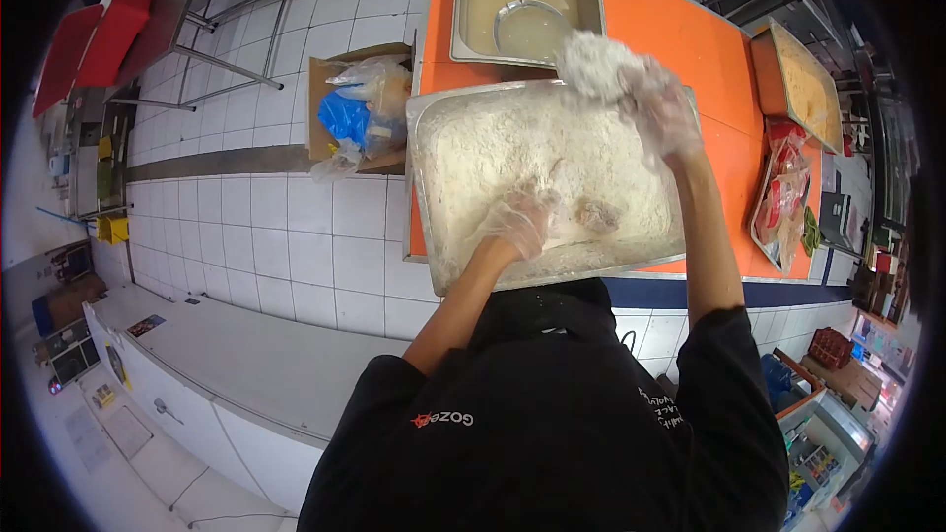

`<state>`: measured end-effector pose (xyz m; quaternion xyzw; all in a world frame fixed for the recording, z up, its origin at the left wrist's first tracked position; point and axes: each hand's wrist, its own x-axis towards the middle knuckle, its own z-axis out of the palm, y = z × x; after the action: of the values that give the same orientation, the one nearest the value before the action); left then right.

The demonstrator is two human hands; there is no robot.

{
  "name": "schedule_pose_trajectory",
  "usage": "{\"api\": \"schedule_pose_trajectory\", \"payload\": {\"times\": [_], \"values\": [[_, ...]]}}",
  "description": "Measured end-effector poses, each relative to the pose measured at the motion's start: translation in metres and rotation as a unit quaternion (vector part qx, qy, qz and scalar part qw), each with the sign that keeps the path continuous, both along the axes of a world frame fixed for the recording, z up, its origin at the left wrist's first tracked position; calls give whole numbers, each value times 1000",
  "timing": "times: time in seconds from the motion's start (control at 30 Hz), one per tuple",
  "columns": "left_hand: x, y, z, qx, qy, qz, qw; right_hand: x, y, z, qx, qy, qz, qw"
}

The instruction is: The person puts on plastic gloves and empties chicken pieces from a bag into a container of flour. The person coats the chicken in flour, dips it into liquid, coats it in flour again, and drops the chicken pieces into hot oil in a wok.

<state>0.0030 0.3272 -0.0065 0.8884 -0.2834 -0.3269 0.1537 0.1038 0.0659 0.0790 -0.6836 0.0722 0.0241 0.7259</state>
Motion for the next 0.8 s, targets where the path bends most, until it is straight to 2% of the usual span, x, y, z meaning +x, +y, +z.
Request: {"api": "schedule_pose_trajectory", "payload": {"times": [0.03, 0.07, 0.1, 0.17, 0.2, 0.23, 0.3, 0.33, 0.37, 0.43, 0.47, 0.5, 0.53, 0.6, 0.63, 0.67, 0.7, 0.73, 0.8], "values": [[0, -2, -1, 46, -18, -34, 998, 24, 9, 3, -62, -16, -13, 998], [2, -4, 2, 46, -20, -33, 998, 48, 19, 6, -125, -29, -28, 991], [5, -5, 7, 33, 4, -17, 999, 71, 26, 9, -138, -9, -43, 990], [8, -7, 10, 24, 24, 0, 999, 122, 34, -14, -278, -7, 7, 961], [4, -8, 7, 6, 13, 13, 1000, 160, 32, -46, -275, -11, 6, 961], [3, -7, 6, -13, 1, 26, 1000, 202, 27, -87, -447, -62, 110, 886], [4, -7, 7, -6, 14, 27, 1000, 219, 39, -91, -584, -46, 202, 785], [5, -9, 7, -1, 29, 29, 999, 206, 60, -68, -570, 21, 191, 799], [6, -11, 5, 1, 31, 17, 999, 190, 78, -53, -569, 36, 171, 804], [13, -13, 8, 11, 30, -33, 999, 181, 82, -83, -579, 20, 81, 811], [15, -16, 11, 18, 27, -70, 997, 168, 84, -66, -564, 23, 88, 821], [14, -19, 9, 24, 18, -98, 995, 172, 83, -79, -569, 17, 116, 814], [13, -21, 8, 22, 9, -126, 992, 173, 64, -102, -566, 32, 88, 819], [-19, -9, -71, -71, -117, -82, 987, 191, 89, -152, -565, 36, 171, 806], [-31, 7, -100, -171, -249, -18, 953, 186, 95, -117, -561, 41, 149, 813], [-26, 2, -94, -102, -164, 21, 981, 178, 103, -77, -555, 45, 127, 821], [-22, -8, -77, -45, -65, 61, 995, 183, 92, -77, -549, -20, 222, 806], [-14, -11, -56, -39, -65, 73, 994, 185, 92, -49, -589, 50, 300, 749], [-5, -16, -22, -7, -114, 33, 993, 210, 58, -87, -624, -101, 318, 707]]}}
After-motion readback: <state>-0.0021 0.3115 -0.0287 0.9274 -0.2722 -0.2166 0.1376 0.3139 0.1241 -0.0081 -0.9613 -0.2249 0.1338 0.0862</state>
